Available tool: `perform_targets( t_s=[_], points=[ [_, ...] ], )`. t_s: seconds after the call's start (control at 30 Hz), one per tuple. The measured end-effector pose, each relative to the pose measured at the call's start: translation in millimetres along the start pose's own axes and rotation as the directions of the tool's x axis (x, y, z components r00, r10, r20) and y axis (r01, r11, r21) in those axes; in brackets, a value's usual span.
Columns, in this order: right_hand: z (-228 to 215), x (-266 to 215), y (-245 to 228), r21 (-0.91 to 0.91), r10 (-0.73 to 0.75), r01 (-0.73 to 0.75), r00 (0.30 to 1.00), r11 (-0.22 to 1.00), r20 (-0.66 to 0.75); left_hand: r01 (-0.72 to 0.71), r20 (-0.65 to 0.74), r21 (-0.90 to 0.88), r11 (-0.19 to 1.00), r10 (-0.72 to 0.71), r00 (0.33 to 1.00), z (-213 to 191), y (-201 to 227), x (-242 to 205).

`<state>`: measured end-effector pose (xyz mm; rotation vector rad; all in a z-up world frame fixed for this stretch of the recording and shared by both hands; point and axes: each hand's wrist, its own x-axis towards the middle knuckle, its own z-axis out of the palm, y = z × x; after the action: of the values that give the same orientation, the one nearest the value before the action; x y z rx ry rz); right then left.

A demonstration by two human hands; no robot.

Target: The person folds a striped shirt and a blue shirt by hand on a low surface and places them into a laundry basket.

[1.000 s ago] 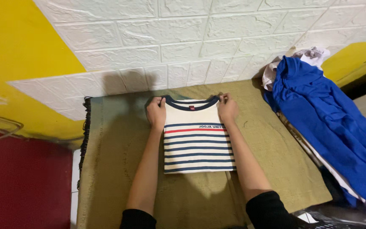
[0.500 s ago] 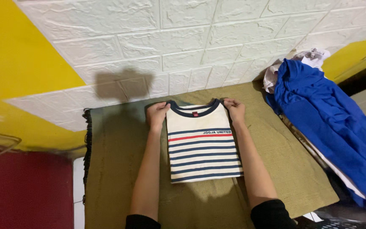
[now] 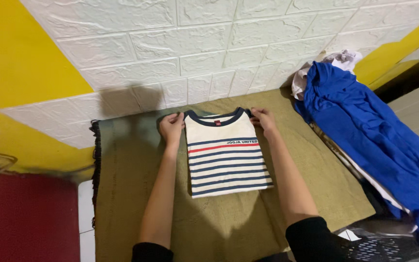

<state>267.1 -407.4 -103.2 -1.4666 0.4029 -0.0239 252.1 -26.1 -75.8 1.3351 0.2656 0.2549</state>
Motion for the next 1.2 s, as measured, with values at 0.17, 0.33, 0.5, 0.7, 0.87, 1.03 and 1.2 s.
perform_targets(
  t_s=[0.17, 0.33, 0.5, 0.7, 0.87, 1.03, 1.2],
  points=[
    [-3, -33, 9, -0.404, -0.225, 0.213, 0.974, 0.889, 0.017, -0.089, 0.145, 0.583, 0.807, 0.005, 0.989, -13, -8, -17],
    [-6, -63, -6, -0.445, 0.057, -0.086, 0.995, 0.891, -0.078, -0.029, 0.223, 0.364, 0.931, -0.057, 0.973, -21, -25, -10],
    [-8, -90, -18, -0.381, 0.0, 0.002, 1.0, 0.925, 0.006, -0.154, 0.086, 0.645, 0.748, 0.13, 0.988, -19, -29, -19],
    [-28, -113, -8, -0.447, 0.107, -0.051, 0.989, 0.893, 0.101, -0.064, 0.227, 0.742, 0.667, -0.161, 0.961, -32, 6, -76],
    [-36, -147, 0, -0.407, 0.063, -0.008, 0.991, 0.913, 0.12, -0.121, 0.299, 0.762, 0.636, -0.18, 0.937, -52, 35, -136],
    [-52, -183, -11, -0.386, 0.123, -0.027, 0.966, 0.922, 0.227, 0.089, 0.369, 0.62, 0.78, -0.389, 0.844, -59, 56, -176],
    [-72, -209, -8, -0.394, 0.192, -0.066, 0.937, 0.917, 0.291, 0.076, 0.379, 0.69, 0.719, -0.449, 0.809, -74, 61, -208]
  ],
)
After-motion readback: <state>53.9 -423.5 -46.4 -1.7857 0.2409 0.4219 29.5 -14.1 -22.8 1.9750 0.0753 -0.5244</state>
